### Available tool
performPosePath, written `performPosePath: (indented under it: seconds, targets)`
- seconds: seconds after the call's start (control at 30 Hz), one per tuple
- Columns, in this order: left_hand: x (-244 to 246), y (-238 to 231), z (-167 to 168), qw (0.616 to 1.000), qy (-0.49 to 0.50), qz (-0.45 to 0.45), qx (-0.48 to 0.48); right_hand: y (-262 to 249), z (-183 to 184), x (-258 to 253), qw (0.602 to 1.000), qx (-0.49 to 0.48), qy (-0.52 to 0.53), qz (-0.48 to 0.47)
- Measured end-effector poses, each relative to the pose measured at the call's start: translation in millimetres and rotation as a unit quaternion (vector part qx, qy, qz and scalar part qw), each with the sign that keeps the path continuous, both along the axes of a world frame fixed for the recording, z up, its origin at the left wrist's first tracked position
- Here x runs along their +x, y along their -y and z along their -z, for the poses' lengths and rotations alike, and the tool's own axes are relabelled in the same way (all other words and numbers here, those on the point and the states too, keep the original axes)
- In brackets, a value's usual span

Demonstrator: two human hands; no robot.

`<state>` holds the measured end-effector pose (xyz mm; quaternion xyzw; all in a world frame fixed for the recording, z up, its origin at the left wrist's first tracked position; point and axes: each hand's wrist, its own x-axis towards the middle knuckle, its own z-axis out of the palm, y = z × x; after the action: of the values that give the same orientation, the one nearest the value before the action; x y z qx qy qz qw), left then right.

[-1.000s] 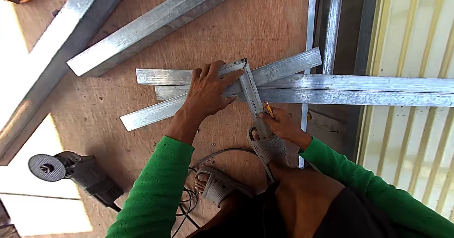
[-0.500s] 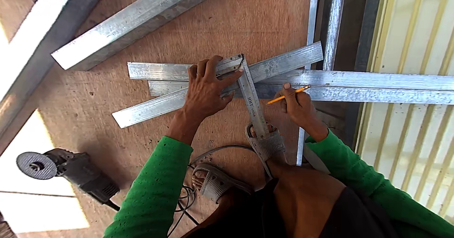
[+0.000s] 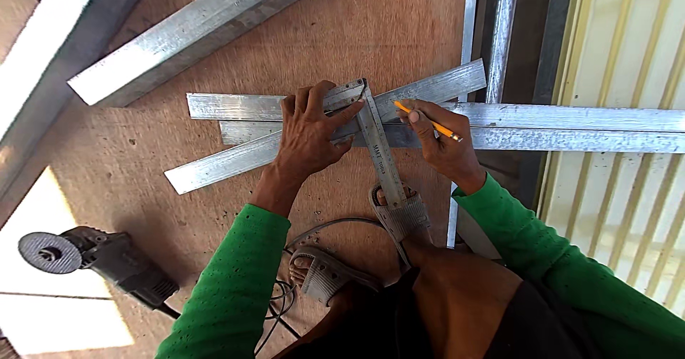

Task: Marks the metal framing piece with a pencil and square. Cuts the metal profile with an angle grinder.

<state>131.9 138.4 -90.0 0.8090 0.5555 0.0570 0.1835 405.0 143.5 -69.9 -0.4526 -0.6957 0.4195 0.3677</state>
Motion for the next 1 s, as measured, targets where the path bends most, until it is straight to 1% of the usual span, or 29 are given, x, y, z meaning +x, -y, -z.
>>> performPosePath:
  seconds: [0.07,0.13,0.27,0.37,0.43,0.63,0.77,0.9,1.0]
  targets:
    - [0.2,0.2,0.4,1.000,0.000,-0.002,0.001,-6.7,6.7,-3.0,0.999,0.040,0.013,-0.014]
    - [0.2,0.2,0.8,1.000,-0.002,-0.003,0.000,-10.4,11.9,-6.6,0.998,0.051,0.026,-0.020]
    - [0.2,0.4,1.1,1.000,0.001,-0.002,0.001,-8.8,12.7,-10.3,0.997,0.050,0.050,-0.024]
    - [0.8,0.5,-0.3,1.000,0.002,0.000,0.001,1.6,-5.9,-12.9,0.996,0.023,0.083,-0.010]
    - [1.0,0.2,-0.7,1.000,-0.001,0.000,-0.002,2.7,-8.7,-13.2,0.996,0.020,0.088,-0.011]
    - [-0.3,-0.3,0.8,1.000,0.000,0.003,0.000,0.0,-3.1,-13.1,0.996,0.020,0.090,-0.013]
    - [-0.9,0.1,0.7,1.000,-0.007,0.004,0.002,-13.1,16.4,-13.5,0.997,0.022,0.073,-0.019]
    - [-1.1,0.3,1.8,1.000,-0.006,0.006,0.009,-16.5,18.0,-18.2,0.995,0.028,0.095,-0.014]
    - [-1.1,0.5,2.2,1.000,-0.003,0.004,0.004,-18.5,15.8,-20.0,0.996,0.018,0.090,-0.014]
